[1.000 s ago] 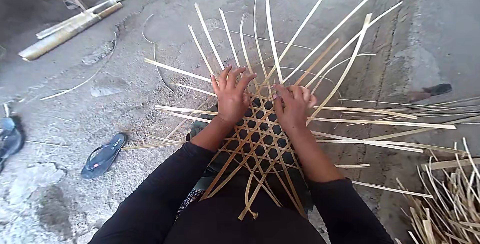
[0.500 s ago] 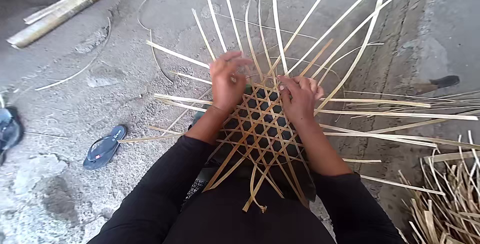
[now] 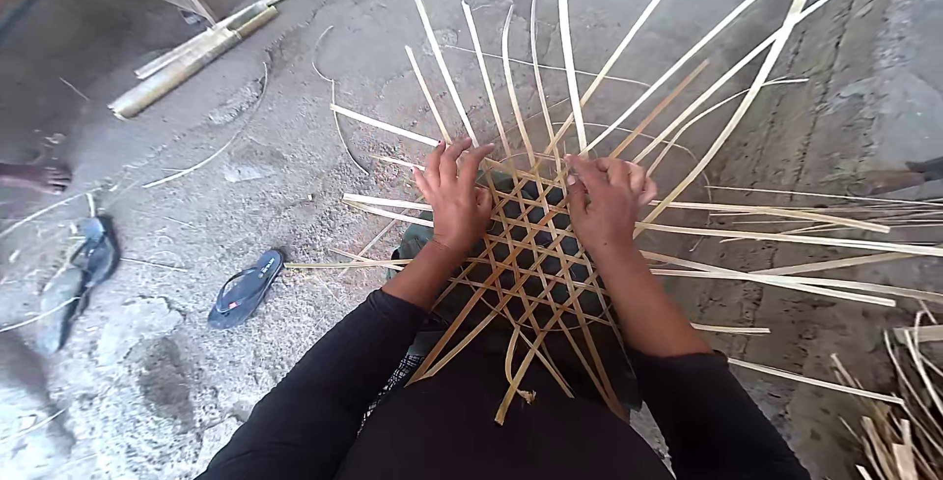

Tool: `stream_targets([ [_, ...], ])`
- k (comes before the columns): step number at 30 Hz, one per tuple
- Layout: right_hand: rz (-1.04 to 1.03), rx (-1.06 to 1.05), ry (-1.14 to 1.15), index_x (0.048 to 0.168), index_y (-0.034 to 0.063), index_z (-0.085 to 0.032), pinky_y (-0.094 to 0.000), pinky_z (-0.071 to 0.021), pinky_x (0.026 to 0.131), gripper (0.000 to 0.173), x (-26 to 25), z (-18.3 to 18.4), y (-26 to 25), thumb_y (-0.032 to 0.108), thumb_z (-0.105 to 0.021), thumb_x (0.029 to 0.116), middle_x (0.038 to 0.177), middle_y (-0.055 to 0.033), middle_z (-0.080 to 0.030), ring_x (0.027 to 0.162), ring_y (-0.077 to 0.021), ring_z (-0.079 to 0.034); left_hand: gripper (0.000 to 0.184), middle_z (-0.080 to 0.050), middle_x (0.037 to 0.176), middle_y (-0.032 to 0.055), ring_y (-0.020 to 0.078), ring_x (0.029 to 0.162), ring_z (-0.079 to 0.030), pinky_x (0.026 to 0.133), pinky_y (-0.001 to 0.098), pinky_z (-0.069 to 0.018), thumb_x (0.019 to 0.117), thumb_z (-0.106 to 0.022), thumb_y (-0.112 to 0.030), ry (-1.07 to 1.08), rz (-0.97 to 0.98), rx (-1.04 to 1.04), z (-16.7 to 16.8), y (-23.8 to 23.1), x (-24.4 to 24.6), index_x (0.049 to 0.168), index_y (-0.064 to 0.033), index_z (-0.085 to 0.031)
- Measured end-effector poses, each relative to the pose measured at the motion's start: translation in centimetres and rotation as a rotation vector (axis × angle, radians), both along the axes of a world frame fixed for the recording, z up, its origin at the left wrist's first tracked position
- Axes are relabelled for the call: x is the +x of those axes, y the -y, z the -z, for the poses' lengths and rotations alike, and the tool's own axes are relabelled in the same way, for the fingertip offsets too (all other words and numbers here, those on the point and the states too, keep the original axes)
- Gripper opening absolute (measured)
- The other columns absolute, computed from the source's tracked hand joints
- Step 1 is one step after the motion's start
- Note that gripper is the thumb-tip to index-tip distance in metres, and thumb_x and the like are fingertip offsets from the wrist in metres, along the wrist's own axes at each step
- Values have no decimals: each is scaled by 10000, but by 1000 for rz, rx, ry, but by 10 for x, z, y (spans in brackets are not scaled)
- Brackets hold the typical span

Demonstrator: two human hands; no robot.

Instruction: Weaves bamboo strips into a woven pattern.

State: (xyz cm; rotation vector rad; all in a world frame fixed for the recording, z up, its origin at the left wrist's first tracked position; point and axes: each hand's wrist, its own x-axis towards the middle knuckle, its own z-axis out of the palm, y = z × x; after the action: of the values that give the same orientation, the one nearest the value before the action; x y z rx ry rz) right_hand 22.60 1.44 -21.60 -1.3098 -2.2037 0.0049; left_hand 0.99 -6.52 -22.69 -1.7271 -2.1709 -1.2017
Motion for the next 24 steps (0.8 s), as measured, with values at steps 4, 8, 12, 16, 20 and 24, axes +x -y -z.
stream_targets([
  [4, 5, 5, 16, 1344, 312, -682, -661, -317, 1032, 338, 2, 1, -1, 348, -490, 1068, 1185, -130, -659, 1235, -395, -533, 565, -567, 1463, 70, 471, 1451, -362, 1055, 828, -198, 873, -561, -43, 1, 39, 34, 4, 0, 5, 1368, -308, -620],
  [8, -1, 24, 18, 1333, 294, -693, -658, -318, 1032, 336, 0, 0, -1, 321, -498, 1061, 1172, -135, -665, 1221, -394, -544, 548, -572, 1458, 70, 479, 1449, -356, 1048, 818, -222, 890, -522, -23, 6, 47, 46, 6, -1, 4, 1371, -266, -622],
  [12, 6, 15, 29, 1333, 307, -689, -656, -313, 1042, 335, 0, 2, -2, 327, -493, 1062, 1177, -130, -661, 1232, -392, -537, 555, -590, 1437, 75, 476, 1436, -377, 1051, 797, -235, 879, -509, -17, 17, 36, 58, 10, -3, 4, 1369, -254, -620],
  [16, -18, -61, 29, 1327, 334, -693, -661, -311, 1061, 331, 7, -3, -4, 341, -491, 1065, 1204, -111, -675, 1262, -376, -540, 564, -594, 1432, 82, 469, 1431, -392, 1058, 801, -235, 837, -593, -35, 16, 37, 44, 1, -1, 1, 1357, -247, -641],
  [20, -98, -113, -23, 1389, 292, -658, -686, -324, 1073, 369, 35, -39, -10, 359, -462, 1084, 1325, -110, -655, 1331, -379, -516, 489, -531, 1519, 91, 432, 1490, -339, 1108, 828, -145, 906, -604, -148, -105, 358, -13, -24, 23, 12, 1389, -219, -634],
  [24, -24, -153, -86, 1454, 189, -596, -650, -339, 1118, 439, 52, -73, 6, 380, -443, 1089, 1435, -146, -587, 1394, -384, -468, 618, -300, 1682, 51, 329, 1572, -189, 1173, 772, -65, 1022, -495, -509, -368, 678, -344, -9, 44, 36, 1582, -260, -422],
])
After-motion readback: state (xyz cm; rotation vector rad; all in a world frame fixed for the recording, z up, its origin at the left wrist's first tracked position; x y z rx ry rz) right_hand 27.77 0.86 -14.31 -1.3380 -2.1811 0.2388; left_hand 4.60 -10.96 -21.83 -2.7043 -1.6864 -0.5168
